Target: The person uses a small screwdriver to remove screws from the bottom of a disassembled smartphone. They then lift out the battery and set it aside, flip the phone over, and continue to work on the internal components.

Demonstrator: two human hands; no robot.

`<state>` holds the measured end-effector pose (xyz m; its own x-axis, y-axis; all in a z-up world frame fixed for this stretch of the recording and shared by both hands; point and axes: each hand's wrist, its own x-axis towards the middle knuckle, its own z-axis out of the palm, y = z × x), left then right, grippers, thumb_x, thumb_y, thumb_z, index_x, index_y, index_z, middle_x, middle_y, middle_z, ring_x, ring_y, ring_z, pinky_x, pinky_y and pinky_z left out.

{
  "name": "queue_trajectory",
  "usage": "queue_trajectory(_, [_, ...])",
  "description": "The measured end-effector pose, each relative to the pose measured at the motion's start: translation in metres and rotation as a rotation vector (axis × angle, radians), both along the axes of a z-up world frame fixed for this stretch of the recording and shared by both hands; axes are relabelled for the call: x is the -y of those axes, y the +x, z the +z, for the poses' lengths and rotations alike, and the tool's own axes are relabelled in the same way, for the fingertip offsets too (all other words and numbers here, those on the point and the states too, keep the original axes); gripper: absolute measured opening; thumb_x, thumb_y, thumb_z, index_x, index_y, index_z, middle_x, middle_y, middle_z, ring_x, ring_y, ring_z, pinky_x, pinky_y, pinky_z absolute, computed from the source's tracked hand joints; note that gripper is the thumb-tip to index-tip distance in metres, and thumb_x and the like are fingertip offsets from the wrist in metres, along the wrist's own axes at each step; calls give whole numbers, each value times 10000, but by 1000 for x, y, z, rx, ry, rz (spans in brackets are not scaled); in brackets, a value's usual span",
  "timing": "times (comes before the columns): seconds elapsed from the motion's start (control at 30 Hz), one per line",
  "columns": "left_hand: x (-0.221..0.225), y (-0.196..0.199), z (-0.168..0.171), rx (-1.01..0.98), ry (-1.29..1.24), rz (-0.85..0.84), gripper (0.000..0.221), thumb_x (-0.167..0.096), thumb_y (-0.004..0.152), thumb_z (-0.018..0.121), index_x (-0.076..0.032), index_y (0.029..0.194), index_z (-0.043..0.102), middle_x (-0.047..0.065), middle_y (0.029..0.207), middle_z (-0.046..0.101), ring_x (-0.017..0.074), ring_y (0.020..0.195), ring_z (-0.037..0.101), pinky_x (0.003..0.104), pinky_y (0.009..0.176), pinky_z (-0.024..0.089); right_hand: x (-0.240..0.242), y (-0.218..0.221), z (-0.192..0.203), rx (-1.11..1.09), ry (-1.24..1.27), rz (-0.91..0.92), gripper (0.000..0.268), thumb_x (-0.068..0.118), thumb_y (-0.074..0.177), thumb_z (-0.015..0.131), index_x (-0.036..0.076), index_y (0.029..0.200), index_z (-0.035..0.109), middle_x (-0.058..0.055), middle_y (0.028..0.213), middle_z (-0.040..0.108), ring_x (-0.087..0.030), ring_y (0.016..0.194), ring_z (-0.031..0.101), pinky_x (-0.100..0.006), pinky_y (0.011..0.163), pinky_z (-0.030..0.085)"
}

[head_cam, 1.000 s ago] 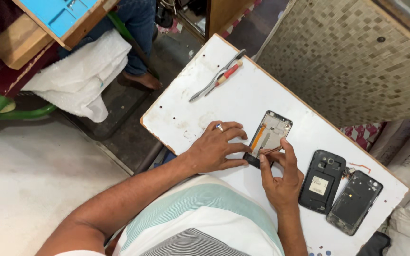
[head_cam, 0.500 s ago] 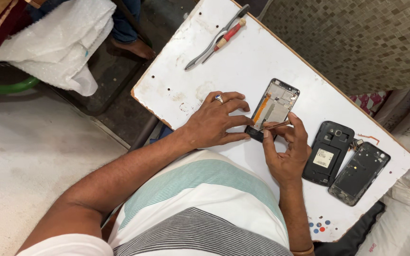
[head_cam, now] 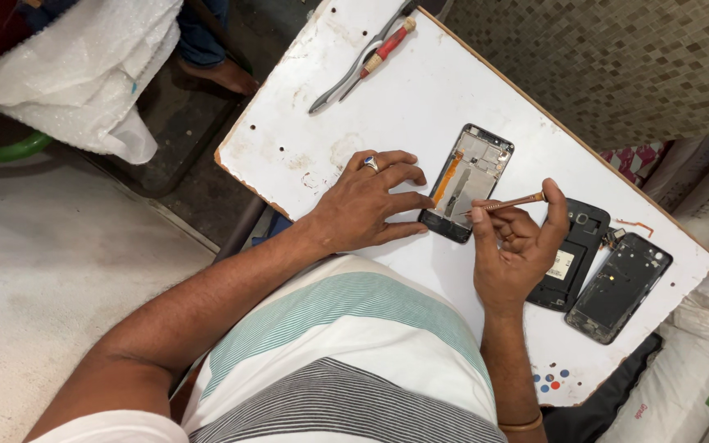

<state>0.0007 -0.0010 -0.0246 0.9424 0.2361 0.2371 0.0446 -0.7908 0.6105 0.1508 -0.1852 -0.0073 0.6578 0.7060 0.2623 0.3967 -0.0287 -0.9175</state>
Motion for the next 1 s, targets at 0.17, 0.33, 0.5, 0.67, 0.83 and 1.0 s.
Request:
queue_trajectory(0.17, [0, 1, -2, 19, 4, 1, 327, -487, 914, 741, -235, 1122, 765, 42, 1291, 604, 246, 1409, 425, 505, 1148, 299, -1, 0, -1, 8, -28, 55, 689, -53, 1084, 638, 64, 1610, 209, -222, 1112, 746, -231, 1046, 762, -345, 945, 663])
queue_trajectory(0.33, [0, 0, -4, 3, -1, -6, 330, -490, 921, 736, -232, 1125, 764, 40, 1295, 600, 248, 1416, 417, 498, 1137, 304, -6, -5, 0, 140, -86, 94, 660, -62, 1041, 663, 46, 1565, 277, -214, 1082, 755, -248, 1053, 769, -360, 937, 666])
queue_trajectory(0.5, [0, 2, -6, -2, 10, -7, 332, -499, 925, 731, -238, 1127, 768, 36, 1286, 599, 249, 1407, 416, 504, 1128, 301, -6, -5, -1, 146, -84, 92, 658, -65, 1041, 666, 45, 1562, 280, -205, 1079, 753, -240, 1049, 771, -350, 929, 669])
queue_trajectory(0.67, [1, 2, -7, -1, 12, -7, 346, -512, 929, 727, -236, 1134, 765, 32, 1289, 599, 248, 1414, 415, 491, 1137, 306, -5, -3, -2, 161, -81, 98, 660, -61, 1051, 659, 51, 1570, 267, -201, 1083, 755, -245, 1063, 772, -356, 941, 674])
queue_trajectory(0.83, [1, 2, -8, -4, 23, -8, 358, -528, 927, 721, -241, 1137, 764, 33, 1290, 596, 244, 1411, 412, 492, 1140, 299, -4, -3, -3, 165, -79, 103, 657, -56, 1060, 654, 58, 1574, 262, -204, 1092, 756, -247, 1069, 773, -361, 952, 674])
queue_trajectory(1.0, [1, 3, -9, -18, 36, -12, 367, -544, 936, 708, -241, 1136, 759, 38, 1301, 589, 241, 1412, 404, 496, 1142, 292, -4, -2, -5, 156, -80, 105, 659, -55, 1059, 655, 61, 1574, 261, -204, 1096, 755, -246, 1069, 773, -358, 948, 675])
